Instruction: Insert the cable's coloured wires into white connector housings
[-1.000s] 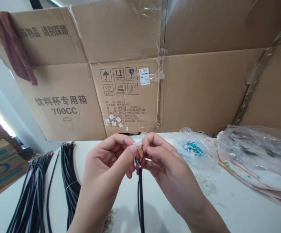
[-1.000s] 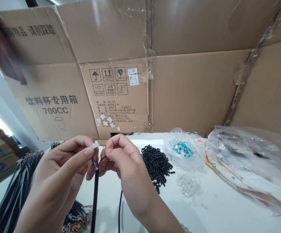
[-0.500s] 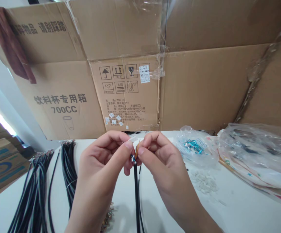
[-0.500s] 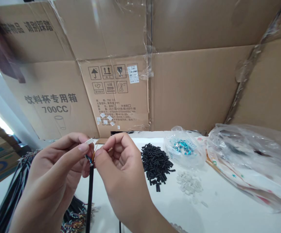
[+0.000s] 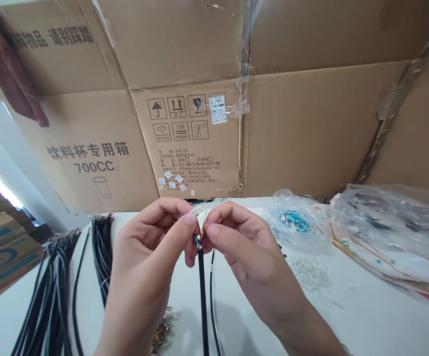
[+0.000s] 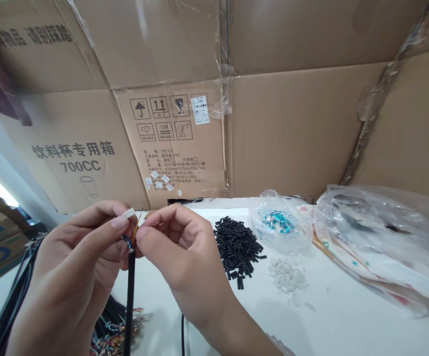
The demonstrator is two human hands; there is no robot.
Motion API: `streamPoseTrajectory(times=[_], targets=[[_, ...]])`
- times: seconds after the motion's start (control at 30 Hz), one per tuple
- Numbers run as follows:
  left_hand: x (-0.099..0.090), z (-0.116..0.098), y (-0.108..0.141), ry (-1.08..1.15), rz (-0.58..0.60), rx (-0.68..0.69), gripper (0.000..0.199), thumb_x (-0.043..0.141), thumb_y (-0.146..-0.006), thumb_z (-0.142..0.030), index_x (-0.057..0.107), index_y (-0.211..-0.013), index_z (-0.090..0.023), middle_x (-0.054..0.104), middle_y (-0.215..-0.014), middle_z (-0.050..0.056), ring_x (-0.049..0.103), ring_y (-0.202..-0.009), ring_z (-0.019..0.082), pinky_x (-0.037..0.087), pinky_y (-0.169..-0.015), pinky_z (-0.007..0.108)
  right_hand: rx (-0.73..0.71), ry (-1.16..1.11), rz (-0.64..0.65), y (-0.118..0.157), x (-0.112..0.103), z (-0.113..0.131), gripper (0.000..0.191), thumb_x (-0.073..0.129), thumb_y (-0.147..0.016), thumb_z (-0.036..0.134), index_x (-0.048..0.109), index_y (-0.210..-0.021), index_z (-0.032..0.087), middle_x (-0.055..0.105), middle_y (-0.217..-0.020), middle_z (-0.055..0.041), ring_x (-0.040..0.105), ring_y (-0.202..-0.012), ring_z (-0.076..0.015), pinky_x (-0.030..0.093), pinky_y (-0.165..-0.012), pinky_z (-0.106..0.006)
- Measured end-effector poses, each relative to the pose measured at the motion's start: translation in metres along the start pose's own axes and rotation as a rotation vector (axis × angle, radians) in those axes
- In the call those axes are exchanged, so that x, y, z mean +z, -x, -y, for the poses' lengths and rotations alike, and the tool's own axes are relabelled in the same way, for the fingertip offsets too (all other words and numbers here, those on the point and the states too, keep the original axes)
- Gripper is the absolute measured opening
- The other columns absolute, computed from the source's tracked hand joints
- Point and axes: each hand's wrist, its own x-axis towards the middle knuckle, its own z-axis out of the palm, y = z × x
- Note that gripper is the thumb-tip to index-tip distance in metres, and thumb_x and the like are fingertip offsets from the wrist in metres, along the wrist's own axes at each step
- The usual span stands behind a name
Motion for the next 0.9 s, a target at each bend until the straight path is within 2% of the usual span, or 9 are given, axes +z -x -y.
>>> streamPoseTrajectory(times=[0.17, 0.37, 0.5, 0.6, 0.9], targets=[[0.0, -0.002, -0.001, 0.015, -0.019, 0.021, 0.01, 0.069, -0.082, -0.019, 0.068, -0.074, -0.024, 0.055, -0.059, -0.005, 0.049, -0.051, 0.006, 0.043, -0.049, 0.011, -0.006, -0.033, 0.01, 0.001, 0.0, -0.002, 0.018, 0.074, -0.083, 0.025, 0.061, -0.077, 0.015, 0.061, -0.07, 0.0014, 0.058, -0.07, -0.0085, 0.047, -0.072, -0.02], [0.002, -0.001, 0.001, 0.03, -0.014, 0.003, 0.01, 0.069, -0.084, -0.018, 0.066, -0.074, -0.022, 0.055, -0.06, -0.005, 0.049, -0.051, 0.005, 0.042, -0.049, 0.008, 0.096, -0.104, 0.001, 0.004, 0.001, -0.002, 0.028, 0.081, -0.076, 0.033, 0.058, -0.075, 0.017, 0.058, -0.073, 0.0016, 0.054, -0.072, -0.0097, 0.045, -0.074, -0.022], [0.008, -0.003, 0.007, 0.025, -0.047, -0.01, 0.011, 0.067, -0.083, -0.016, 0.064, -0.073, -0.019, 0.056, -0.062, -0.005, 0.048, -0.051, 0.005, 0.042, -0.049, 0.009, 0.036, -0.101, -0.006, 0.004, 0.002, -0.005, 0.027, 0.074, -0.085, 0.037, 0.056, -0.077, 0.018, 0.053, -0.071, 0.0031, 0.05, -0.069, -0.0094, 0.043, -0.071, -0.022], [0.012, -0.006, 0.01, 0.031, -0.059, 0.0, 0.01, 0.066, -0.084, -0.016, 0.065, -0.075, -0.02, 0.056, -0.063, -0.005, 0.048, -0.052, 0.004, 0.041, -0.049, 0.008, -0.025, -0.038, 0.014, 0.004, 0.004, -0.006, 0.032, 0.074, -0.085, 0.042, 0.054, -0.077, 0.019, 0.051, -0.07, 0.0036, 0.05, -0.069, -0.0098, 0.043, -0.07, -0.022], [0.007, 0.0, 0.001, 0.053, -0.028, -0.019, 0.009, 0.068, -0.082, -0.016, 0.066, -0.075, -0.021, 0.055, -0.061, -0.005, 0.049, -0.051, 0.005, 0.042, -0.049, 0.009, -0.047, -0.088, -0.066, 0.004, 0.006, -0.008, 0.023, 0.073, -0.085, 0.027, 0.053, -0.078, 0.018, 0.058, -0.073, 0.0019, 0.055, -0.067, -0.0094, 0.047, -0.068, -0.022]])
